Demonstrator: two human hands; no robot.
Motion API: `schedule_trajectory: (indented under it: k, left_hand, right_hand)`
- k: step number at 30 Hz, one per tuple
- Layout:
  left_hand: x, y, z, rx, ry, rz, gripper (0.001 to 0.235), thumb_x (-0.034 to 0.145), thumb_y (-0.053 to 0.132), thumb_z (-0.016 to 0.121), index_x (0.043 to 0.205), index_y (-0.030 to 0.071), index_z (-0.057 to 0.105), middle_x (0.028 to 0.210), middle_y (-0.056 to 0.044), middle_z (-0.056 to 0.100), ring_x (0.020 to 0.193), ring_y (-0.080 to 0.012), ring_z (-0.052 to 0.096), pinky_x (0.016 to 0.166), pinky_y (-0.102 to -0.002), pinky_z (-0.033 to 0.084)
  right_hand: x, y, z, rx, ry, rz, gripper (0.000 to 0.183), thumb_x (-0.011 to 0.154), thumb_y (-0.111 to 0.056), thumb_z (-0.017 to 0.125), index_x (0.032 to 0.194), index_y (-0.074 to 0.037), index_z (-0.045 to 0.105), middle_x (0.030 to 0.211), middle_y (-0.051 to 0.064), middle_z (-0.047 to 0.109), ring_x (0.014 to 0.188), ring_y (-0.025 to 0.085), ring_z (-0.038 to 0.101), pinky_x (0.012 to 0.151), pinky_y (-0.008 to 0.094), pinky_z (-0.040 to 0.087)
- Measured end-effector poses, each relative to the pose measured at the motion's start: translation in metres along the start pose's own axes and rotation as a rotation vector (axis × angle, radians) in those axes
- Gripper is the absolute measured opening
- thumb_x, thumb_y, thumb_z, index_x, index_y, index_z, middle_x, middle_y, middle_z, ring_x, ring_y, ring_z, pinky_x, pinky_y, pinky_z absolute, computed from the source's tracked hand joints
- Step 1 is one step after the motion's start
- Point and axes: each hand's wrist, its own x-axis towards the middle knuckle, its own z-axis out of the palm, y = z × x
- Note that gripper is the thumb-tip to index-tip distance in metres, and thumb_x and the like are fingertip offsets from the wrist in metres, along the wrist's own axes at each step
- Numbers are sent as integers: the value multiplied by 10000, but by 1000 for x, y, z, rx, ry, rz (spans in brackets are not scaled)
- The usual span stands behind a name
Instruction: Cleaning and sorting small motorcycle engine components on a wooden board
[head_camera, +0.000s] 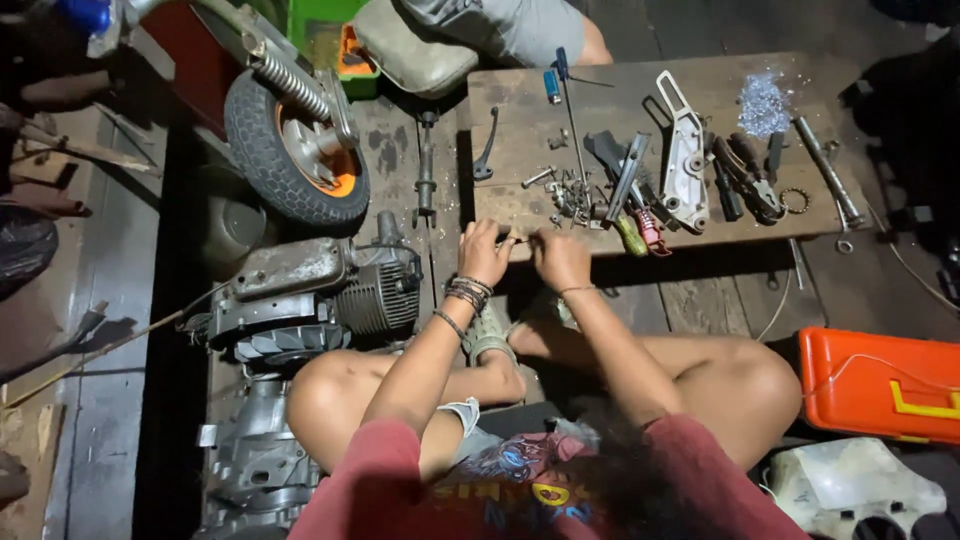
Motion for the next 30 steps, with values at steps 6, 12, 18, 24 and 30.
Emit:
schedule_trajectory:
  k: [6,12,18,24,30]
  left_hand:
    - [4,-4,6,-9,40,22,214,877,300,765,1002,155,670,1029,-29,629,1090,-276,572,957,-454,467]
    - [4,3,-7,-16,37,30,185,891,281,753,981,137,682,1008,-39,630,1063,-272,577,937,-437,467]
    - [3,-8,5,19,68,33,231,867,313,763,952,130,650,1010,-55,628,1057,-292,576,924,-452,475]
    - [4,-4,8,5,89,71,235,864,318,768,913,130,634,971,-53,609,1026,-298,577,886,-448,480]
    - [8,0,-3,-39,76,7,205,868,269,757,916,117,629,972,-53,608,1036,-310,574,904,-486,472]
  right_hand:
    - [1,-10,-11,16,116,7,220,963,-273,631,1092,-114,714,860,228,744,869,458,739,763,560,592]
    - [9,-2,0,-35,46,-32,209,940,-293,646,1088,-173,732,853,168,759,869,418,753,771,533,607]
    - [6,-4,12,-10,82,-13,217,962,-274,627,1051,-99,719,842,230,741,861,459,742,751,573,590]
    - [-6,-11,-10,-19,131,10,232,980,-282,626,1038,-81,727,855,209,749,857,448,743,740,565,589]
    - [6,0,4,-10,79,-28,244,987,-345,625,1054,-141,740,892,146,763,899,417,744,762,558,596]
